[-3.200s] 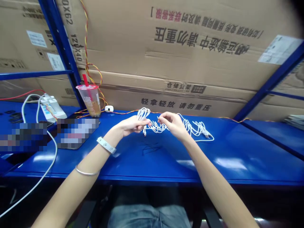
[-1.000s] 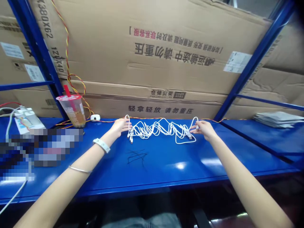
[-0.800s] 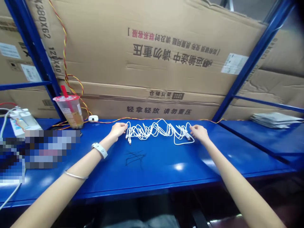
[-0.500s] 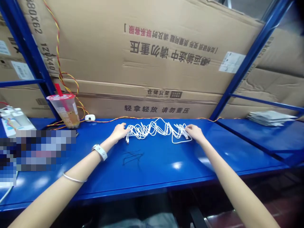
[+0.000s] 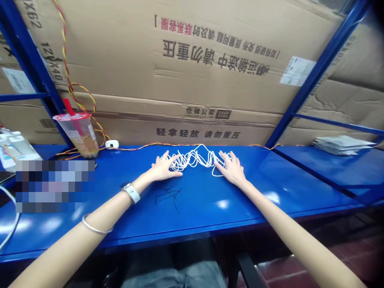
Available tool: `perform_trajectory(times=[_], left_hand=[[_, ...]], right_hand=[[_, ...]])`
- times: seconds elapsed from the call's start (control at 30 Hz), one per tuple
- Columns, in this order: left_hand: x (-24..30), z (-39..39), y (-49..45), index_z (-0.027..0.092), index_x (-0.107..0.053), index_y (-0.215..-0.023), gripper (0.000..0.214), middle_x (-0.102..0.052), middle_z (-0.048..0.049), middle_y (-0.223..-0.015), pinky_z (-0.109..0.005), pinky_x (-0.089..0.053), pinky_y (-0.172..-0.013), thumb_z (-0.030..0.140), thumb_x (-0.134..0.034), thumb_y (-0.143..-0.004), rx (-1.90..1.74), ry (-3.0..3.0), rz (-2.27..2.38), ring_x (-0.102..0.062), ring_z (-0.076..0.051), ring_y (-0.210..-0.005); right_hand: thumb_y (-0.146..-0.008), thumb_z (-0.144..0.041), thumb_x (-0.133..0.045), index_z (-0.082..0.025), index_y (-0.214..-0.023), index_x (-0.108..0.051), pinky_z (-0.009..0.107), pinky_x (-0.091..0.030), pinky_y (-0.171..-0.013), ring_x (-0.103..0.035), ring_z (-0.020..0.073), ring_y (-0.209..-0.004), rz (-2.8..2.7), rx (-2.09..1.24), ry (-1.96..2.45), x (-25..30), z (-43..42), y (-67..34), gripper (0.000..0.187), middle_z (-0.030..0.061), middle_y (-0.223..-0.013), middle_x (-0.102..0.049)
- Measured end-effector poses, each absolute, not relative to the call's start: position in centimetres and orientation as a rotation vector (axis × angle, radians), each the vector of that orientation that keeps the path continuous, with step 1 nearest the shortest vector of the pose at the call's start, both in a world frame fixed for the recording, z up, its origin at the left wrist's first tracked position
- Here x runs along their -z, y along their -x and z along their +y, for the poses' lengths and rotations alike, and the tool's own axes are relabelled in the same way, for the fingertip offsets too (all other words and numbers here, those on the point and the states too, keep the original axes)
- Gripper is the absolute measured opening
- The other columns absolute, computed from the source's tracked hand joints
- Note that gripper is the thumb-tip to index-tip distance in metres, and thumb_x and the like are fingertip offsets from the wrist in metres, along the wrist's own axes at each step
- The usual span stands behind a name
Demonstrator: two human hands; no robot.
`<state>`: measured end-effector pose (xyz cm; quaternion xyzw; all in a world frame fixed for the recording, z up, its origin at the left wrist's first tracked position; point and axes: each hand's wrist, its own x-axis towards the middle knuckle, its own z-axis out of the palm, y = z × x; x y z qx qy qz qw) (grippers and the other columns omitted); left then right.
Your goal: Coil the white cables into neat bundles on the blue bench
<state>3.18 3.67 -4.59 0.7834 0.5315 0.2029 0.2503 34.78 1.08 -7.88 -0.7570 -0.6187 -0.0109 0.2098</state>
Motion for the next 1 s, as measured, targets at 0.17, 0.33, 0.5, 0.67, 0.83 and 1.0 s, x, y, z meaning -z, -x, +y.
perform_trajectory(times=[0.17,0.33,0.5,0.67,0.83,1.0], left_hand=[[4.8,4.5,-3.4,0.043,-0.032,-0.147,0.072,-0.018,-0.0078,-0.161,-0.068,-0.026,-0.104,0.064,-0.052,-0.081,-0.186,-2.384,1.678,-0.021,-0.051,-0.14],[4.8,5.5,-1.9,0.041,-0.033,-0.147,0.07,-0.027,-0.0081,-0.158,-0.063,-0.03,-0.104,0.067,-0.045,-0.083,-0.132,-2.374,1.781,-0.029,-0.046,-0.138],[5.0,6.2,-0.8,0.039,-0.032,-0.148,0.071,-0.026,-0.0099,-0.158,-0.062,-0.03,-0.105,0.067,-0.041,-0.084,-0.158,-2.326,1.875,-0.031,-0.043,-0.138],[5.2,6.7,-0.1,0.039,-0.029,-0.149,0.072,-0.026,-0.0094,-0.159,-0.063,-0.027,-0.106,0.068,-0.04,-0.084,-0.14,-2.384,1.834,-0.028,-0.044,-0.139],[5.3,7.3,1.0,0.04,-0.025,-0.15,0.071,-0.023,-0.0071,-0.16,-0.063,-0.029,-0.105,0.065,-0.039,-0.086,-0.082,-2.457,1.736,-0.029,-0.044,-0.139],[5.4,7.6,1.5,0.041,-0.025,-0.15,0.068,-0.023,-0.0056,-0.16,-0.063,-0.03,-0.105,0.065,-0.036,-0.087,-0.087,-2.481,1.696,-0.03,-0.042,-0.139]], right_hand=[[-0.089,-0.071,-0.027,-0.038,-0.149,-0.032,0.063,-0.034,-0.101,-0.032,0.0391,-0.137,-1.773,0.147,2.214,8.0,3.2,-34.1,0.068,0.0104,-0.157,-0.023],[-0.089,-0.072,-0.027,-0.037,-0.145,-0.038,0.061,-0.035,-0.1,-0.038,0.0395,-0.133,-1.768,0.142,2.229,8.2,5.2,-33.0,0.067,0.012,-0.154,-0.03],[-0.089,-0.073,-0.025,-0.037,-0.146,-0.037,0.063,-0.032,-0.101,-0.038,0.04,-0.132,-1.759,0.16,2.194,8.3,6.0,-32.0,0.068,0.0119,-0.153,-0.031],[-0.089,-0.073,-0.02,-0.038,-0.148,-0.032,0.067,-0.024,-0.105,-0.035,0.0397,-0.135,-1.711,0.099,2.174,8.2,6.0,-32.0,0.07,0.0121,-0.154,-0.029],[-0.091,-0.07,-0.018,-0.038,-0.15,-0.029,0.065,-0.027,-0.104,-0.037,0.037,-0.135,-1.675,0.014,2.16,7.7,6.1,-32.8,0.068,0.0125,-0.152,-0.032],[-0.093,-0.065,-0.019,-0.038,-0.149,-0.03,0.064,-0.03,-0.103,-0.04,0.0372,-0.134,-1.762,-0.139,2.093,7.4,6.4,-34.6,0.064,0.0132,-0.148,-0.039]])
